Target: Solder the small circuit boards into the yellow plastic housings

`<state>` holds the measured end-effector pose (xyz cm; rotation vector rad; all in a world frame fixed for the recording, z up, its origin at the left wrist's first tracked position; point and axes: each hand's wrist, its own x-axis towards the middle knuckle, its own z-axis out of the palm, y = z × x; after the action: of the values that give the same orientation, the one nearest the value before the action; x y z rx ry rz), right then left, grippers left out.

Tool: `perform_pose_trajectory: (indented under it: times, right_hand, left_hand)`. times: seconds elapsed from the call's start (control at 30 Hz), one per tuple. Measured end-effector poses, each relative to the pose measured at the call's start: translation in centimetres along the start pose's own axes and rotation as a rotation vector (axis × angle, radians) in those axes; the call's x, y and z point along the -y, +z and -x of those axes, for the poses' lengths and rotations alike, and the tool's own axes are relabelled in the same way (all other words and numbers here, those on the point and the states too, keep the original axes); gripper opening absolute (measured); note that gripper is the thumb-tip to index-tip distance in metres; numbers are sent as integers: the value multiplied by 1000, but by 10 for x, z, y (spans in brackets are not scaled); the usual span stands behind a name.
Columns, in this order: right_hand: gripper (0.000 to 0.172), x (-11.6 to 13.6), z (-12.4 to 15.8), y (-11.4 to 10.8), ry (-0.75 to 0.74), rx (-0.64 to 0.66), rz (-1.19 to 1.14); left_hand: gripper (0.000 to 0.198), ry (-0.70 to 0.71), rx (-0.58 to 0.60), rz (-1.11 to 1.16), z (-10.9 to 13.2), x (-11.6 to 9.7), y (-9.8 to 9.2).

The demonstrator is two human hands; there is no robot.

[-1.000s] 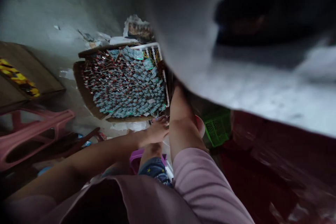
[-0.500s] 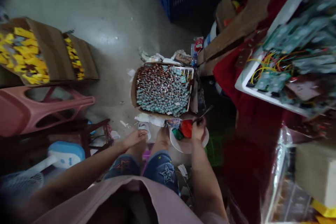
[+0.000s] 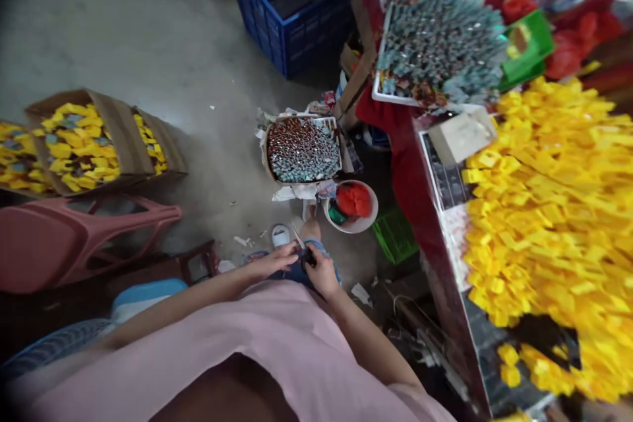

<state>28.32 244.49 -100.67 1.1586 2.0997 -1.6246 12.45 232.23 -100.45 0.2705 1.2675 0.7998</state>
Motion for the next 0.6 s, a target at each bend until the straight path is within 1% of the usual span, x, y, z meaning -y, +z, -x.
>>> perform_pose_trajectory:
  times: [0.1, 0.17, 0.23, 0.33, 0.47, 0.6]
  right_hand:
    - [46, 13, 43, 3, -5, -83, 11]
    - [48, 18, 64, 5, 8, -135, 21]
    - [46, 18, 81, 7, 37, -198, 34]
    - [44, 10, 101, 10, 116, -313, 48]
    - [45, -7, 129, 9, 216, -477, 50]
    - [48, -26, 153, -2, 210, -595, 51]
  left_hand:
    - [48, 58, 52, -65, 19, -18, 20]
    - [47, 86, 51, -119, 24, -26, 30]
    - [47, 126, 44, -183, 22, -32, 39]
    - [46, 195, 62, -297, 15, -40, 54]
    - [34, 294, 161, -494, 7, -53, 86]
    - [27, 397, 243, -676, 1, -67, 120]
